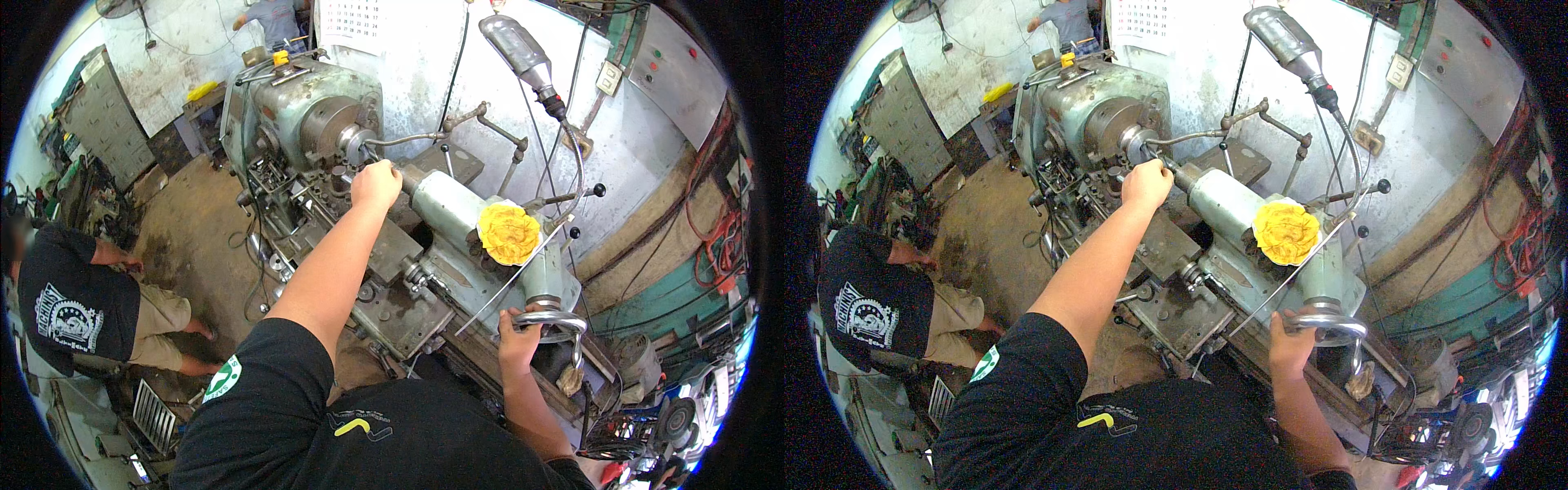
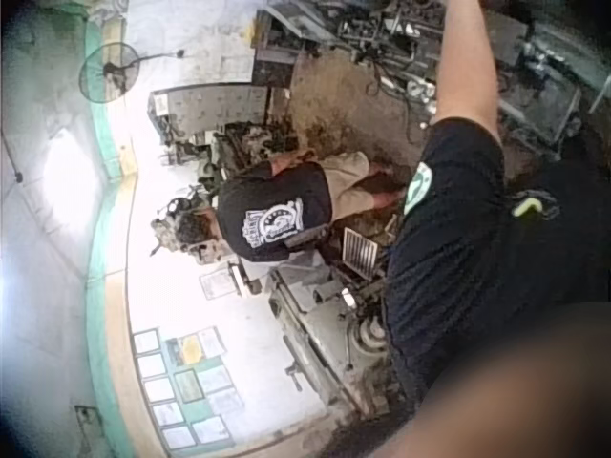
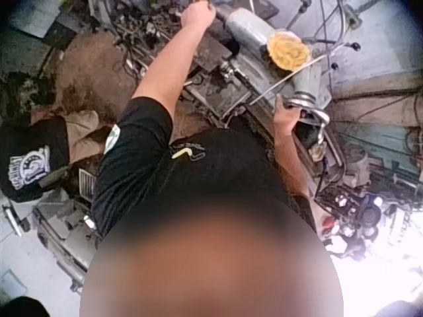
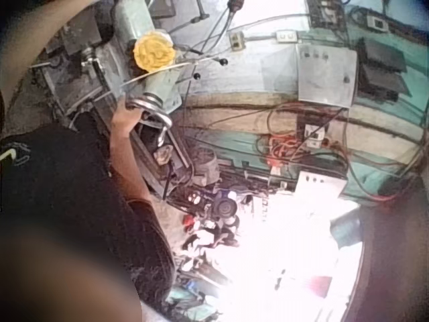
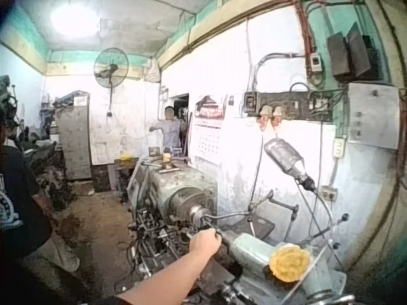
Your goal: The person operates a metal lathe, using both hands to adjust the tool post and control the cross-slide while a cylindrical metal workpiece rotates. The person maintains continuous contact with the machine controls throughout the clip.
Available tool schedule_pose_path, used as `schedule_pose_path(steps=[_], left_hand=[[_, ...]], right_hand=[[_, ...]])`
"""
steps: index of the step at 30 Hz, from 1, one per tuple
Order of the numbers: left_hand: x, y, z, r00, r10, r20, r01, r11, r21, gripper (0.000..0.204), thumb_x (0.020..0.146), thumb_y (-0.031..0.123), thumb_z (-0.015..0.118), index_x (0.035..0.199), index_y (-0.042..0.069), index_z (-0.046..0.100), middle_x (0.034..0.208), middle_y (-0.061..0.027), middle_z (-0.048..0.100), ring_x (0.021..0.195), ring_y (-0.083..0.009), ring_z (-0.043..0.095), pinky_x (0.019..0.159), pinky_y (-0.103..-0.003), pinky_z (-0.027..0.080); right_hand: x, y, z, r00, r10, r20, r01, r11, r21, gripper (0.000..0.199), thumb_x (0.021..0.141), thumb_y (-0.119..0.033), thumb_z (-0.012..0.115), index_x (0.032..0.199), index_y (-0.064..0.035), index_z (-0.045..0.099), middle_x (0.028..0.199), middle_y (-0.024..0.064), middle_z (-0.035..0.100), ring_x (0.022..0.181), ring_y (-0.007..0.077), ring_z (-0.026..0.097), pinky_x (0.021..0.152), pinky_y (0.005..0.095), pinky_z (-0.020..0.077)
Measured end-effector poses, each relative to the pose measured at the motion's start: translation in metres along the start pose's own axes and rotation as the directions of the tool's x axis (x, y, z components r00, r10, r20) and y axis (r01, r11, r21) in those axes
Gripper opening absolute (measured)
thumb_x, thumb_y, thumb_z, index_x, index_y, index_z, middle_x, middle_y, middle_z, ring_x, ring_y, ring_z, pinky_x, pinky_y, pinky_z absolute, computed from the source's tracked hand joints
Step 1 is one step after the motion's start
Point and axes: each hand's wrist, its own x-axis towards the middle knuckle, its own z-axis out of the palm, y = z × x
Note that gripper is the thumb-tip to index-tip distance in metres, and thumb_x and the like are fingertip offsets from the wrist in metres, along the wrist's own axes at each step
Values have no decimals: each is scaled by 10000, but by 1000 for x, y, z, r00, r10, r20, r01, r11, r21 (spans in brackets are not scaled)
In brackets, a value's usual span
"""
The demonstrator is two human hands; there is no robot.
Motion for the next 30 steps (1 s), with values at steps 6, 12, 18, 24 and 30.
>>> schedule_pose_path(steps=[6, 12, 18, 24, 30], left_hand=[[2, -1, 2, 1000, 3, 13, -3, 1000, -5, 314, 971, 352, 595, 1060, 88, 740, 1099, -173, 754, 1042, -384, 717, 914, -495, 567], [1, -3, 4, 1000, 16, -18, -16, 1000, -7, 310, 964, 348, 600, 1052, 86, 742, 1081, -175, 757, 1031, -389, 719, 906, -497, 568], [0, -1, 2, 999, 17, -31, -17, 1000, 1, 314, 965, 344, 595, 1050, 80, 741, 1085, -180, 755, 1035, -389, 718, 907, -496, 567], [0, -1, 3, 1000, 4, -20, -4, 1000, -3, 322, 968, 347, 589, 1051, 71, 734, 1091, -176, 755, 1038, -387, 717, 909, -492, 567], [1, -2, 3, 999, 19, -32, -19, 1000, -16, 312, 966, 345, 592, 1037, 76, 733, 1082, -175, 754, 1028, -385, 719, 900, -492, 568]], right_hand=[[-2, -7, 4, 999, 27, -20, -27, 999, 24, 502, 857, -20, 820, 1250, -33, 508, 1063, 102, 621, 991, 199, 618, 891, 345, 505], [-9, -17, 8, 998, -64, -25, 54, 957, -286, 441, 816, -67, 848, 1155, -25, 569, 1050, 115, 637, 974, 258, 625, 905, 400, 500], [-6, -5, -3, 963, -211, 170, 268, 641, -719, 464, 794, -198, 835, 1167, -14, 630, 1118, 221, 655, 1068, 423, 602, 982, 519, 453], [-7, -5, -6, 970, -136, 200, 241, 585, -774, 591, 827, -302, 825, 1302, -15, 622, 1264, 237, 640, 1226, 439, 561, 1108, 534, 389], [-14, -59, -28, 963, -42, 265, 229, 645, -729, 623, 877, -342, 817, 1363, -20, 598, 1138, 224, 711, 1086, 407, 666, 977, 486, 502]])
